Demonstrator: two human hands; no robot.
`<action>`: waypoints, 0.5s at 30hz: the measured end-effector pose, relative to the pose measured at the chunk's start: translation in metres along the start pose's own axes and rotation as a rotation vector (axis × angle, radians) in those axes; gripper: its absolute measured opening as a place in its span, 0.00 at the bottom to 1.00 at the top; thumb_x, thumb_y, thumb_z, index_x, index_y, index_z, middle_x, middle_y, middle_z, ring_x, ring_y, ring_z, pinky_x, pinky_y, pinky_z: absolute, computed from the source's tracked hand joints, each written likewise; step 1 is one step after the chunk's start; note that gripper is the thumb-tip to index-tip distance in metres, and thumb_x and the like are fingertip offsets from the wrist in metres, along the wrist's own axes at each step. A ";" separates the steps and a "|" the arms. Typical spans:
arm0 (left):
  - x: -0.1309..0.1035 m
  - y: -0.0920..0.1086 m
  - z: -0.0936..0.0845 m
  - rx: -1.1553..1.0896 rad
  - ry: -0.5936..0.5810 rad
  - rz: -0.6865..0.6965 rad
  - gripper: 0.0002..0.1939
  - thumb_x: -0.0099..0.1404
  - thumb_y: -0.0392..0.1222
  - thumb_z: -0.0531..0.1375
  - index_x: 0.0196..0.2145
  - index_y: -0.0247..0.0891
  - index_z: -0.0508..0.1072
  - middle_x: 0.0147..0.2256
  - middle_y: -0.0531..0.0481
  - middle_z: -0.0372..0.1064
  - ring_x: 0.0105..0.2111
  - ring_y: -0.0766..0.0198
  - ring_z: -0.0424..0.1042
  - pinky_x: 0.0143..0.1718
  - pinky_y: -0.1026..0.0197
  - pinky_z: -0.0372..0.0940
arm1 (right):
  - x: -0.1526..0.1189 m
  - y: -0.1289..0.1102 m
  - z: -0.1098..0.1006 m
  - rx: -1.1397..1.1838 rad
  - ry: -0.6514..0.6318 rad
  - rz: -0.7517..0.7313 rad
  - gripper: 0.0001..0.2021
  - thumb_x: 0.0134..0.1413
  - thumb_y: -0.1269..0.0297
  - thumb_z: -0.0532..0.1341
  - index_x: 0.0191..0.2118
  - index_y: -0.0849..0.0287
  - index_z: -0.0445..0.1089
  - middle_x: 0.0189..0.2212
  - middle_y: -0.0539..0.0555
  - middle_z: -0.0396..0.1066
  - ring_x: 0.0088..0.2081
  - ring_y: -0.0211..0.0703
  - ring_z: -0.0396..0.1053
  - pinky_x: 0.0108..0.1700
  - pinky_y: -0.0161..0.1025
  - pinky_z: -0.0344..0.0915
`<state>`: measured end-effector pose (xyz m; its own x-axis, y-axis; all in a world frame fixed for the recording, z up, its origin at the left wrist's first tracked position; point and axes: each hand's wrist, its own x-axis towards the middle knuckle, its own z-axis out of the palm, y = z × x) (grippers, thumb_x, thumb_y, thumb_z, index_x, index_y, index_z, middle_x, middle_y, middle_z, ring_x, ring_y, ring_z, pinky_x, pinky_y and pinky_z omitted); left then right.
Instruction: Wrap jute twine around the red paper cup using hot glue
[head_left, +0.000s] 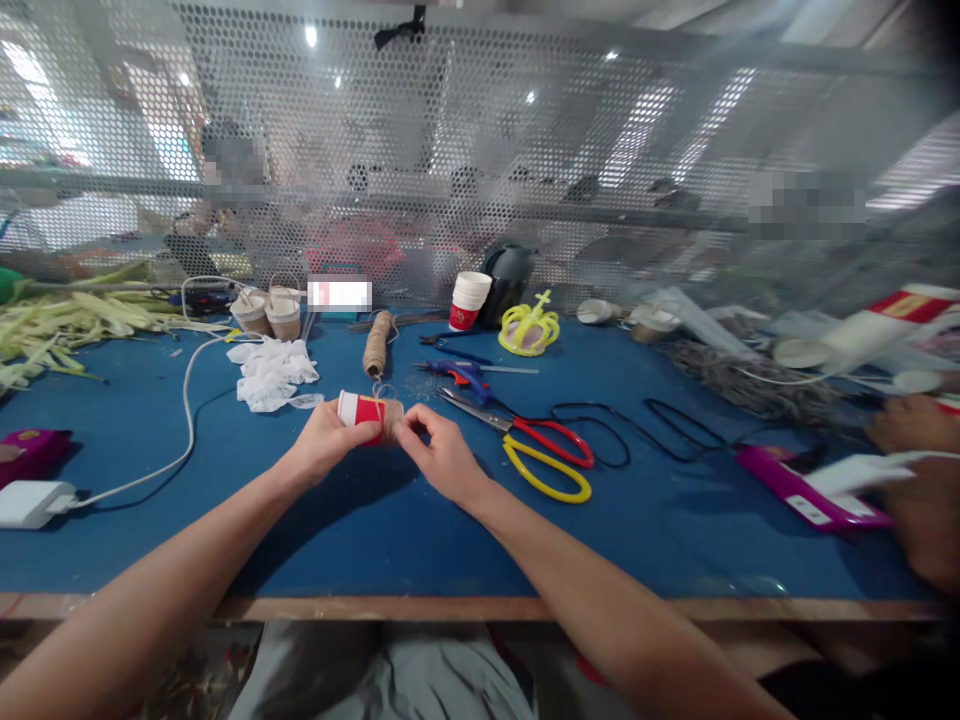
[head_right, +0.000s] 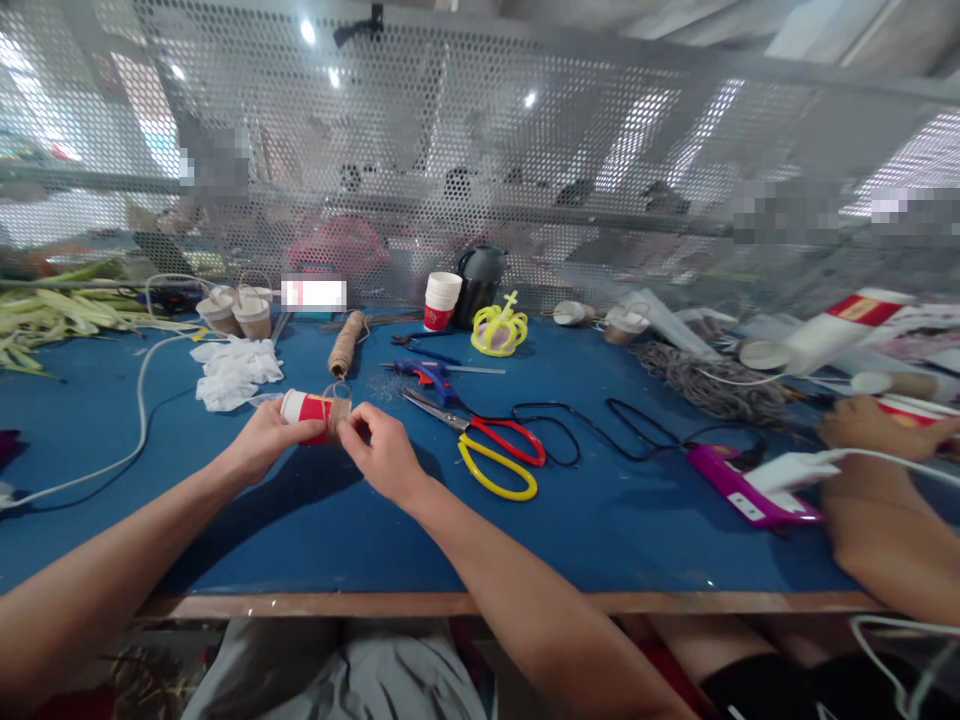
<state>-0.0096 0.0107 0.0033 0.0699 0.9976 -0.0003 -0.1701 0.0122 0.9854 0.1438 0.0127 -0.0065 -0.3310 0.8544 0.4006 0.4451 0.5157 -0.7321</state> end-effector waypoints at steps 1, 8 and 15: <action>0.000 0.000 0.000 0.007 -0.009 0.002 0.12 0.39 0.33 0.64 0.26 0.31 0.71 0.21 0.53 0.71 0.21 0.70 0.66 0.27 0.67 0.61 | 0.000 0.001 0.000 -0.016 -0.006 -0.002 0.09 0.51 0.63 0.52 0.23 0.59 0.58 0.19 0.47 0.59 0.23 0.34 0.57 0.28 0.32 0.56; 0.003 -0.004 -0.005 0.138 -0.012 -0.030 0.12 0.40 0.35 0.63 0.27 0.31 0.72 0.21 0.53 0.71 0.20 0.69 0.65 0.26 0.67 0.60 | 0.032 0.011 -0.047 -0.307 0.085 0.175 0.12 0.53 0.57 0.52 0.30 0.60 0.64 0.27 0.52 0.69 0.28 0.36 0.65 0.32 0.33 0.59; 0.003 -0.006 -0.003 0.239 -0.066 -0.069 0.11 0.39 0.37 0.64 0.25 0.31 0.72 0.22 0.51 0.72 0.23 0.65 0.68 0.29 0.64 0.61 | 0.074 0.059 -0.096 -0.587 -0.004 0.556 0.11 0.42 0.63 0.62 0.17 0.62 0.64 0.16 0.54 0.65 0.26 0.44 0.67 0.27 0.35 0.56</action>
<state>-0.0118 0.0137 -0.0032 0.1390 0.9881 -0.0654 0.0744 0.0555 0.9957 0.2252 0.1127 0.0332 0.0643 0.9961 0.0601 0.9095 -0.0337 -0.4143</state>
